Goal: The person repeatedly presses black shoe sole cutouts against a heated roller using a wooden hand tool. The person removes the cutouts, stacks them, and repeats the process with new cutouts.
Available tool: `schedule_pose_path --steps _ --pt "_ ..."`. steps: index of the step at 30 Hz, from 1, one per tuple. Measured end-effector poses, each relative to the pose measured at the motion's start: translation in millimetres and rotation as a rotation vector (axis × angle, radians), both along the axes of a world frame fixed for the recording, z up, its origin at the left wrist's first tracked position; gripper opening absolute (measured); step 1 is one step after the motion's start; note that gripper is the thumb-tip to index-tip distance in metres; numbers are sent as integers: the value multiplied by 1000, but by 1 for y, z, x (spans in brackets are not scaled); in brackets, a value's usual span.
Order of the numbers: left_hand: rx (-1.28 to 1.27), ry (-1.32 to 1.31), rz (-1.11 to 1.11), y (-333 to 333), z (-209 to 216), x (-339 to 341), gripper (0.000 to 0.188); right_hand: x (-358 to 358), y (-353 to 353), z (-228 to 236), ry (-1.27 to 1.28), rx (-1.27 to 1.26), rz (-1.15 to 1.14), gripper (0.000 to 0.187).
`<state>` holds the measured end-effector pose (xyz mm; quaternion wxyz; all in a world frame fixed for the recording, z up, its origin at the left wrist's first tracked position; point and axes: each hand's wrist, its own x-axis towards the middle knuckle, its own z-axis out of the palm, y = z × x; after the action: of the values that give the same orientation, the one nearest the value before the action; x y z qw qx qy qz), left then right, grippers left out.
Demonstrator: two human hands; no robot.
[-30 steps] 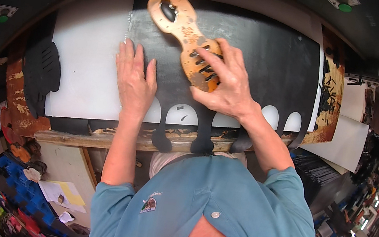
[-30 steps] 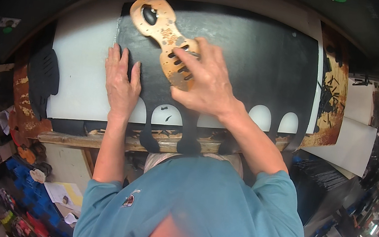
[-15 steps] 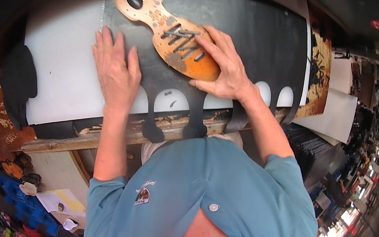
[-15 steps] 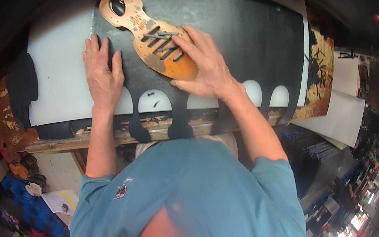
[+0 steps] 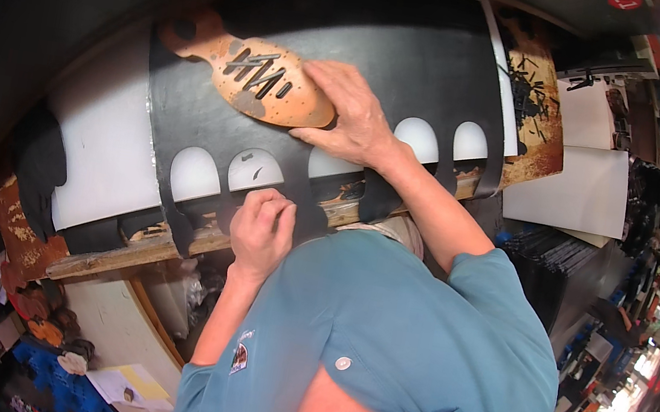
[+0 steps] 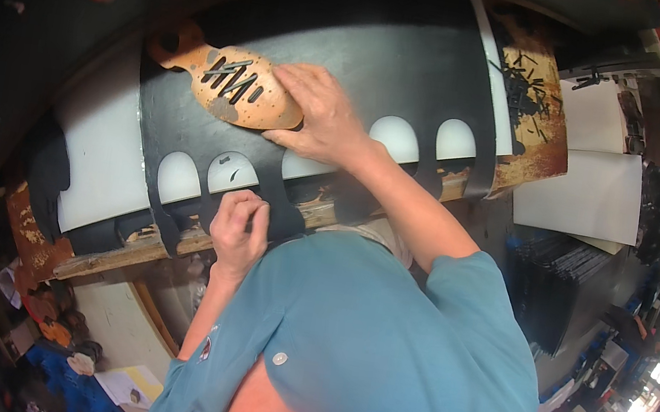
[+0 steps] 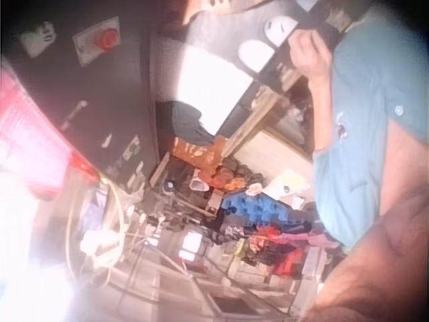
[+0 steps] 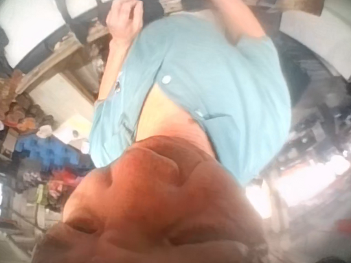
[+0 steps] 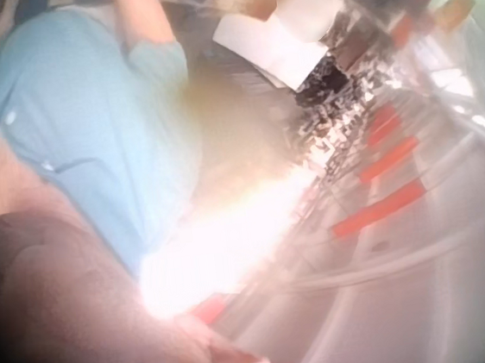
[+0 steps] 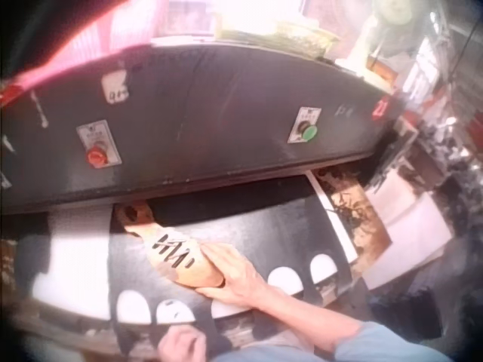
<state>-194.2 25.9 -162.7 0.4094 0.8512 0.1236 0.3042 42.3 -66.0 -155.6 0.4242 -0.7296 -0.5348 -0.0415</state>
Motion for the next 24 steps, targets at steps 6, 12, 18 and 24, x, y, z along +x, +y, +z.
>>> schedule_pose_path --steps 6,12,18,24 --pt "170 113 119 -11 -18 5 20 -7 -5 -1 6 31 -26 85" --pt "161 132 149 -15 -14 4 20 -24 -30 -2 6 37 -74 71" --pt "154 108 163 -17 -14 5 20 -24 -27 -2 10 42 -110 67" --pt "131 173 171 -17 -17 3 20 -18 12 17 -62 -18 -112 81"
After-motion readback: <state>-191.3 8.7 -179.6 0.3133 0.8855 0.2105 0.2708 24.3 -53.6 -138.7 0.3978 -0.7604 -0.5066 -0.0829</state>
